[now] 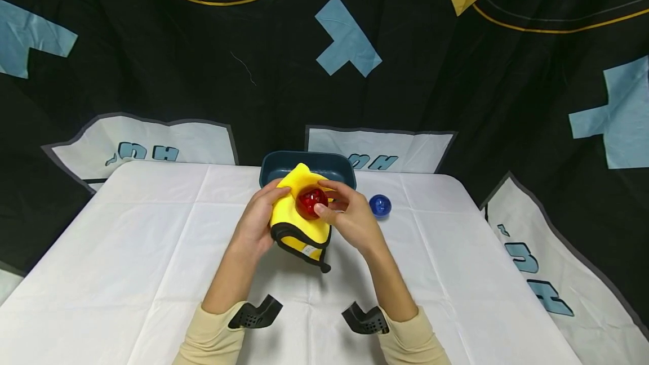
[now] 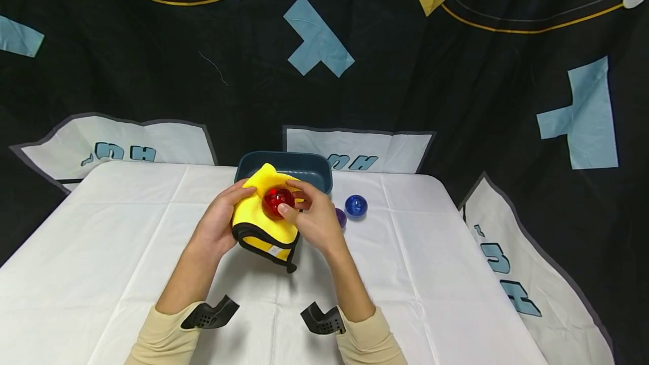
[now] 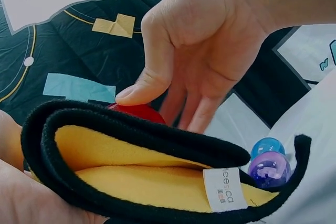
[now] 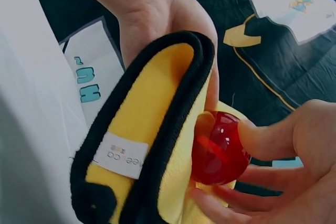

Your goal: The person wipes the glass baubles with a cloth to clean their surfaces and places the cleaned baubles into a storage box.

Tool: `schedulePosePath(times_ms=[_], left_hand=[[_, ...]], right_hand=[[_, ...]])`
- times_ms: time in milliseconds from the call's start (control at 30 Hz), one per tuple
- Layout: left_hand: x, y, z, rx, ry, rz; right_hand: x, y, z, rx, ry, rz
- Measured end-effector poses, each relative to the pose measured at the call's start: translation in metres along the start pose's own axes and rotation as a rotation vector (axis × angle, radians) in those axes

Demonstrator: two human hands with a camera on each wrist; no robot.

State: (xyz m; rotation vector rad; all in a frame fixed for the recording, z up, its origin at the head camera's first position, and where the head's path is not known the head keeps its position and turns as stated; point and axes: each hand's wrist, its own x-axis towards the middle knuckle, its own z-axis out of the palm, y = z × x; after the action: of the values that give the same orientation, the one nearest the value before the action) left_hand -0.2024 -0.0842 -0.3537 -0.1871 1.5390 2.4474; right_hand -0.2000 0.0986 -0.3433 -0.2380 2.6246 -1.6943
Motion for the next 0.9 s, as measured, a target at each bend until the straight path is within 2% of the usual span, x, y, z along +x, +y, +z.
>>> schedulePosePath(times_ms=[133, 400, 567, 700, 900], left_hand=[[-0.0008, 0.0008, -0.0004, -0.009, 0.009, -0.007], [-0.0022, 0.0025, -0.0013, -0.019, 0.017, -0.012], [-0.0021, 0.0018, 0.0, -0.021, 0.0, -0.015], [-0.0019, 0.002, 0.001, -0.024, 0.002, -0.021], [-0.0017, 0.0021, -0.0004, -0.026, 0.015, -0.022]], right_hand=[[-0.0018, -0.0016, 0.0013, 0.032, 0.04, -0.057], [-0.002, -0.0043, -0.0009, 0.057, -0.041, -0.047], [-0.0019, -0.003, 0.0006, 0.015, -0.002, -0.057], [-0.0017, -0.0027, 0.0007, 0.006, 0.023, -0.047], [-0.0001, -0.0009, -0.0003, -0.009, -0.004, 0.006]])
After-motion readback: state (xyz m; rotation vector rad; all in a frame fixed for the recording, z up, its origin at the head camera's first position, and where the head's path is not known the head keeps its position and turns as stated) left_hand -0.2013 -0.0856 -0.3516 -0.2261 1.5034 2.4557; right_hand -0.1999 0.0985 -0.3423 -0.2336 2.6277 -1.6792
